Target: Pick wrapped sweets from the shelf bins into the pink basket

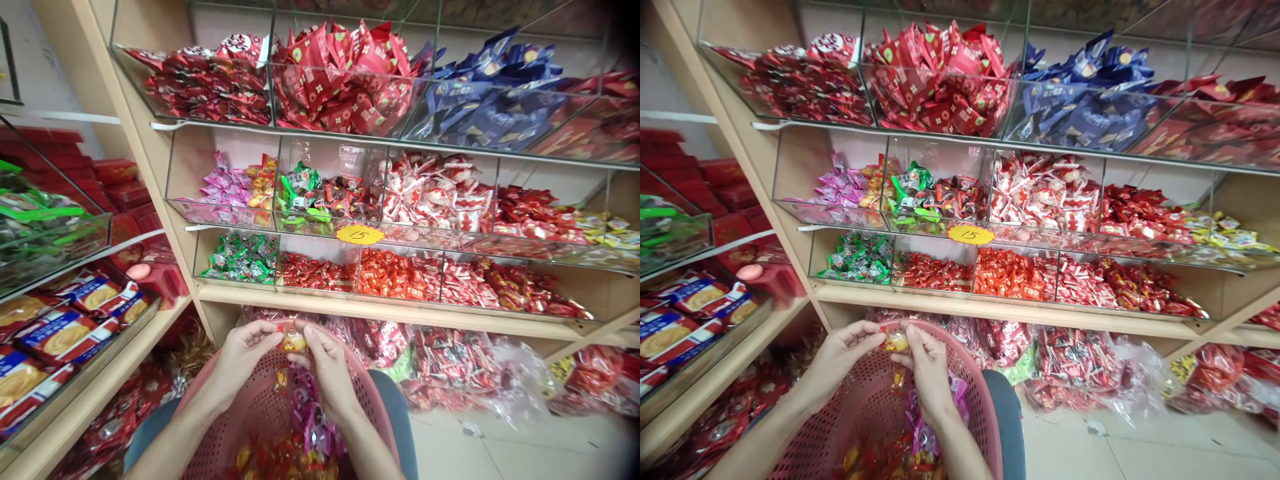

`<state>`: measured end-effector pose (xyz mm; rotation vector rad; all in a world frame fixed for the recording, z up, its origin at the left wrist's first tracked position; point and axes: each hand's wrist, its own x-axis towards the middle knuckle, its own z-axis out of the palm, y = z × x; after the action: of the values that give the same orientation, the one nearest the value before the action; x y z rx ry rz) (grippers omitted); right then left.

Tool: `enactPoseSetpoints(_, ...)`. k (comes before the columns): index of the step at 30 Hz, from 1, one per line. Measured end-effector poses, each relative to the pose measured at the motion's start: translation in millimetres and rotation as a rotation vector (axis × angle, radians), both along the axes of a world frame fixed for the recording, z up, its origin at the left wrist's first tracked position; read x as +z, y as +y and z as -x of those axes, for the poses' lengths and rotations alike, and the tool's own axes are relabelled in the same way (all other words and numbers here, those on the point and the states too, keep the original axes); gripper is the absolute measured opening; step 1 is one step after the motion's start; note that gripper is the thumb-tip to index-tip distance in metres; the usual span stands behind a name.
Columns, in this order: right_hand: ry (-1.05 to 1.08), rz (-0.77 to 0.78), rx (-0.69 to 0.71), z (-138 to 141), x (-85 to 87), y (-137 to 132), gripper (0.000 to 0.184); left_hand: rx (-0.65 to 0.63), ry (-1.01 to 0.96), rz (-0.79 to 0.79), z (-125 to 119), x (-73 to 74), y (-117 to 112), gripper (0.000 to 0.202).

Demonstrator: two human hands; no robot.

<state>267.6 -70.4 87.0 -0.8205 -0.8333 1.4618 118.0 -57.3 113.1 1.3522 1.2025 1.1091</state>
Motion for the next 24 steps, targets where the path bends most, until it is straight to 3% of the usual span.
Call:
enactPoseSetpoints(5,-0.067,-0.015,-0.051,2.6,-9.5,-2.8,0.040,0.024,0.000,-0.019,-2.6,1.3,-1.3,0.024)
enactPoseSetpoints(11,-0.033,0.006,-0.106,5.5,-22.5,-9.1,0.037,0.081,-0.070,0.016,-11.7,-10.9,-3.9,0.025)
enactPoseSetpoints(19,-0.120,0.118,0.138,-13.6,-36.6,-12.2,0.033,-0.275,0.137,0.003,4.0,-18.7,5.6,0.021)
enactPoseSetpoints(21,-0.129,0.126,0.179,-13.3,-39.7,-13.0,0.032,-0.304,0.142,0.036,4.4,-20.5,6.1,0.020)
enactPoseSetpoints(24,-0.104,0.144,0.178,-10.5,-43.1,-15.3,0.030,-0.239,0.109,0.091,3.0,-22.8,3.2,0.024)
